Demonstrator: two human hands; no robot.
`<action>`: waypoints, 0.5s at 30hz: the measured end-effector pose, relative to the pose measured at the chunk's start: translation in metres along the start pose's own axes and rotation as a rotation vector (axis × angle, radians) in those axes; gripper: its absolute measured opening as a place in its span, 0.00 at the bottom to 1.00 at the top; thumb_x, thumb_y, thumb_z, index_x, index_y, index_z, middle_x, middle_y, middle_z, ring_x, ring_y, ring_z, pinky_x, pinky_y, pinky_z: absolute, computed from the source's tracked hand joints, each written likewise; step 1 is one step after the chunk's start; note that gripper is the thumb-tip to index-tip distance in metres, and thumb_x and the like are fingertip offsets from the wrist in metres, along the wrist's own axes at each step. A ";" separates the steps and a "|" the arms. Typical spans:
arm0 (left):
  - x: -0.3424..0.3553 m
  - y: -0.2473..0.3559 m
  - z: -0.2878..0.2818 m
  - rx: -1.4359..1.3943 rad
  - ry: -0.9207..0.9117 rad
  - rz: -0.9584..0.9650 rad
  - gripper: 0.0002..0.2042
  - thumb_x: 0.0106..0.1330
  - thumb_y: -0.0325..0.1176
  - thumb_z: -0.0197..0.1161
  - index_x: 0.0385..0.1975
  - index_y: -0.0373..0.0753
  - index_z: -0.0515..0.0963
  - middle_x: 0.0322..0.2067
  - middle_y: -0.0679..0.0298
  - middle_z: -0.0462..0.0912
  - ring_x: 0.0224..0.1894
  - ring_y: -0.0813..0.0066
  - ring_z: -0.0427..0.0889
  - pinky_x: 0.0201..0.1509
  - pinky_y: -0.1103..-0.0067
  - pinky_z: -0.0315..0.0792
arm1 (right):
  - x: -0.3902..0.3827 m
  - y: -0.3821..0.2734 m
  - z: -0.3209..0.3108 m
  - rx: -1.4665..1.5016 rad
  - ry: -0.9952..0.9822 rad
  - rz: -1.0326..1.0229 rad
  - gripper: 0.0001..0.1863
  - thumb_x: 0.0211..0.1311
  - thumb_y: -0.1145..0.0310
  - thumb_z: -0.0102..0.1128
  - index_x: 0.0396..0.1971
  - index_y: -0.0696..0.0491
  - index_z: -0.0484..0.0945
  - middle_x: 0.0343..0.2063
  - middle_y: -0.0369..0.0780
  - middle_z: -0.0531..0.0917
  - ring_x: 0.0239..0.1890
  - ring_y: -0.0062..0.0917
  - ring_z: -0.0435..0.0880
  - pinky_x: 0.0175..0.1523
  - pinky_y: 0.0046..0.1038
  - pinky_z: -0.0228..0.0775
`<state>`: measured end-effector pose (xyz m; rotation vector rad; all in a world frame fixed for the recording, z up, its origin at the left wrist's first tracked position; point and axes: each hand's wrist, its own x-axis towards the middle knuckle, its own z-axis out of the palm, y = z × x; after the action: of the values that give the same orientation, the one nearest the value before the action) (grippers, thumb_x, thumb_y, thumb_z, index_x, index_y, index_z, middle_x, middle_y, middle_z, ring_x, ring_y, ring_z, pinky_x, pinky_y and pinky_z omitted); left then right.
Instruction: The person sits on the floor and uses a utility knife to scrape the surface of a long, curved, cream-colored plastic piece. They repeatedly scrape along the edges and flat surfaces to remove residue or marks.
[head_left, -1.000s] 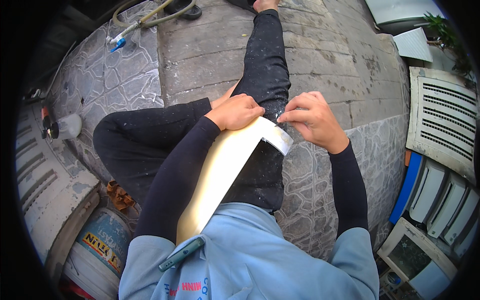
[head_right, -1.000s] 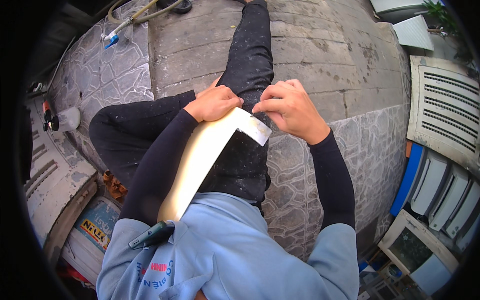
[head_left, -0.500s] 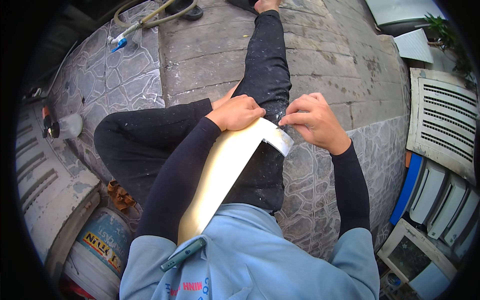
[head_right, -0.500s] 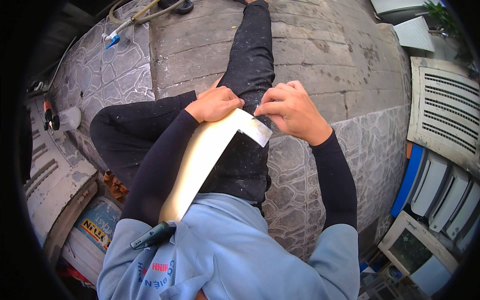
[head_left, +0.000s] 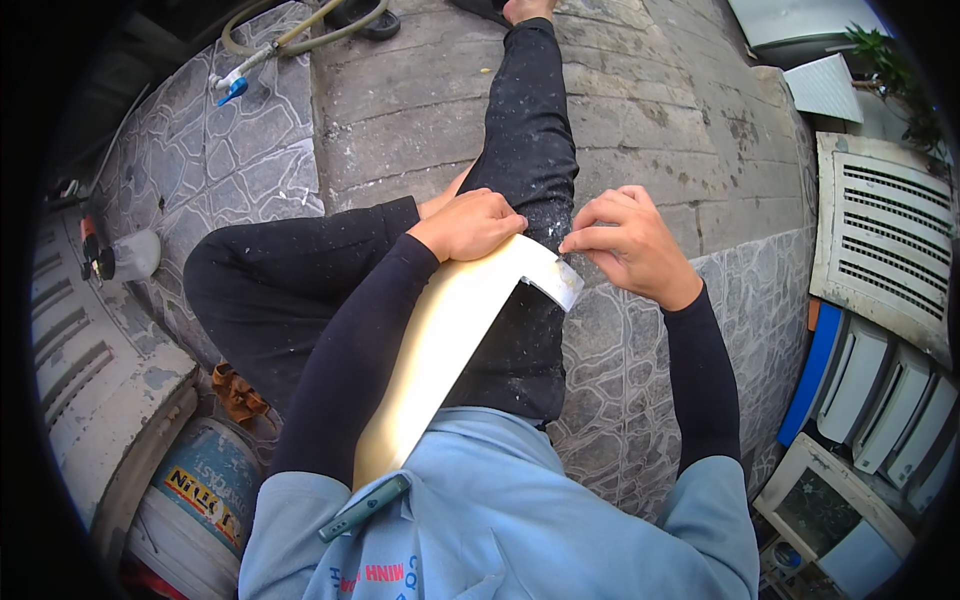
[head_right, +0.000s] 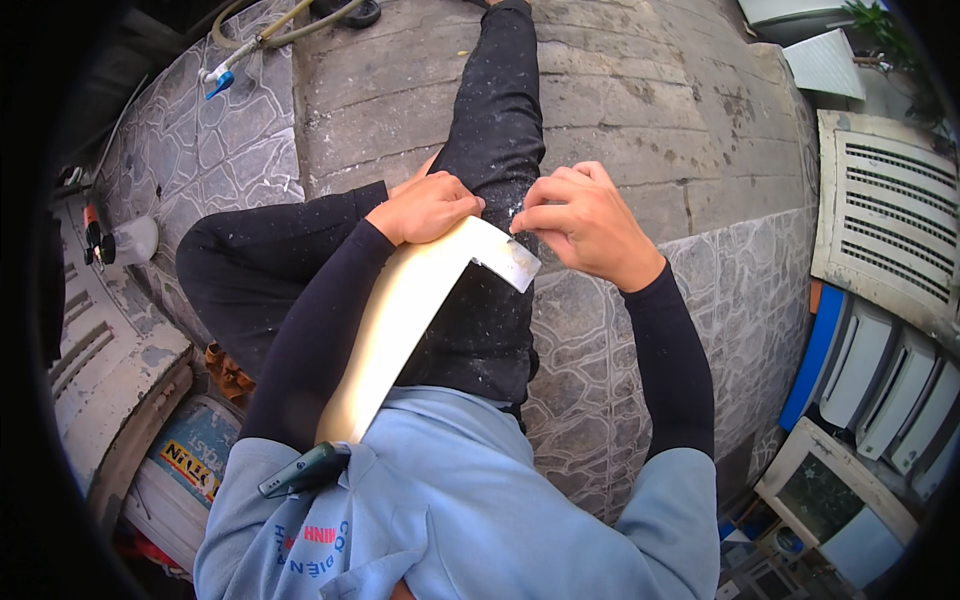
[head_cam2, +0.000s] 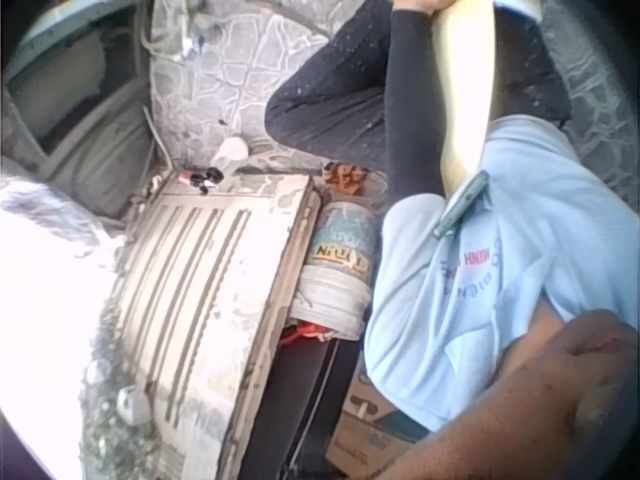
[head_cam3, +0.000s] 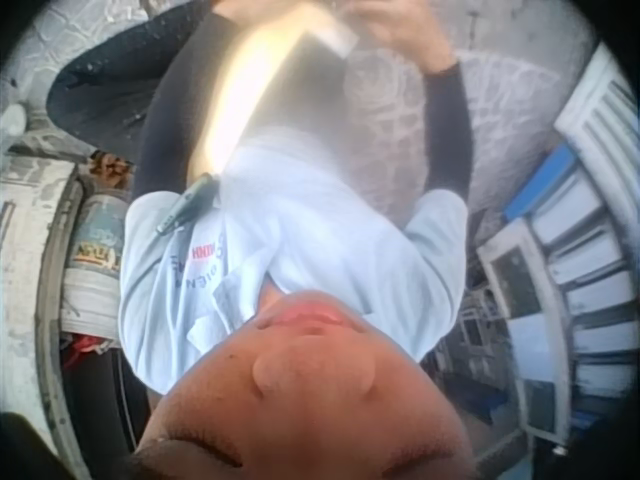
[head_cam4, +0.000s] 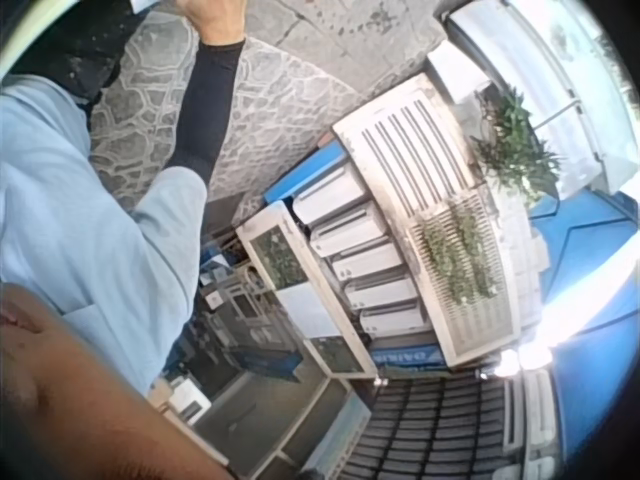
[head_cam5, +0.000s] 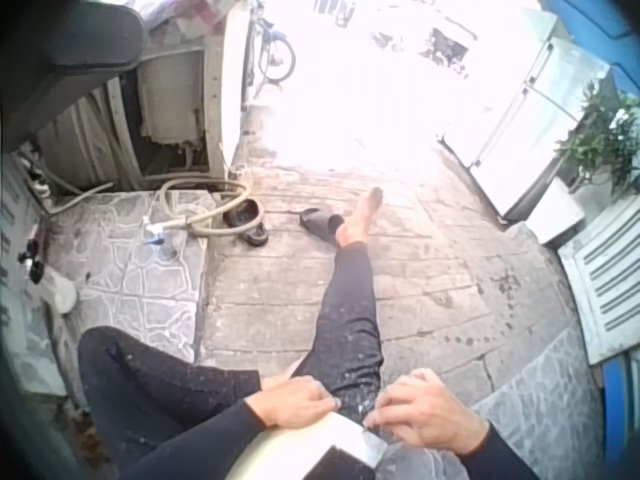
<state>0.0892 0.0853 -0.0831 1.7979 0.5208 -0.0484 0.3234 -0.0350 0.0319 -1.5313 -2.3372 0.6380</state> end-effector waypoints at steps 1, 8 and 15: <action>0.000 0.001 0.000 0.026 -0.009 -0.016 0.25 0.79 0.47 0.54 0.33 0.31 0.89 0.31 0.43 0.89 0.37 0.46 0.88 0.49 0.58 0.77 | 0.003 0.000 0.000 -0.004 0.014 -0.011 0.11 0.58 0.75 0.72 0.36 0.40 0.92 0.37 0.27 0.85 0.47 0.25 0.83 0.61 0.36 0.66; 0.000 -0.001 0.002 -0.015 0.005 -0.016 0.24 0.78 0.45 0.55 0.32 0.27 0.88 0.31 0.40 0.88 0.36 0.43 0.87 0.48 0.57 0.77 | 0.002 0.000 -0.001 0.016 -0.017 0.008 0.10 0.59 0.73 0.73 0.36 0.40 0.92 0.37 0.27 0.85 0.46 0.25 0.83 0.61 0.35 0.66; -0.003 0.003 -0.001 -0.017 0.019 0.016 0.24 0.78 0.45 0.54 0.33 0.28 0.88 0.31 0.41 0.88 0.36 0.43 0.87 0.48 0.57 0.77 | 0.011 -0.001 0.003 0.024 0.014 -0.009 0.09 0.60 0.72 0.74 0.37 0.39 0.92 0.37 0.26 0.85 0.45 0.25 0.83 0.60 0.35 0.65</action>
<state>0.0878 0.0845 -0.0794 1.7873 0.5186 -0.0156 0.3172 -0.0260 0.0298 -1.5096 -2.3160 0.6489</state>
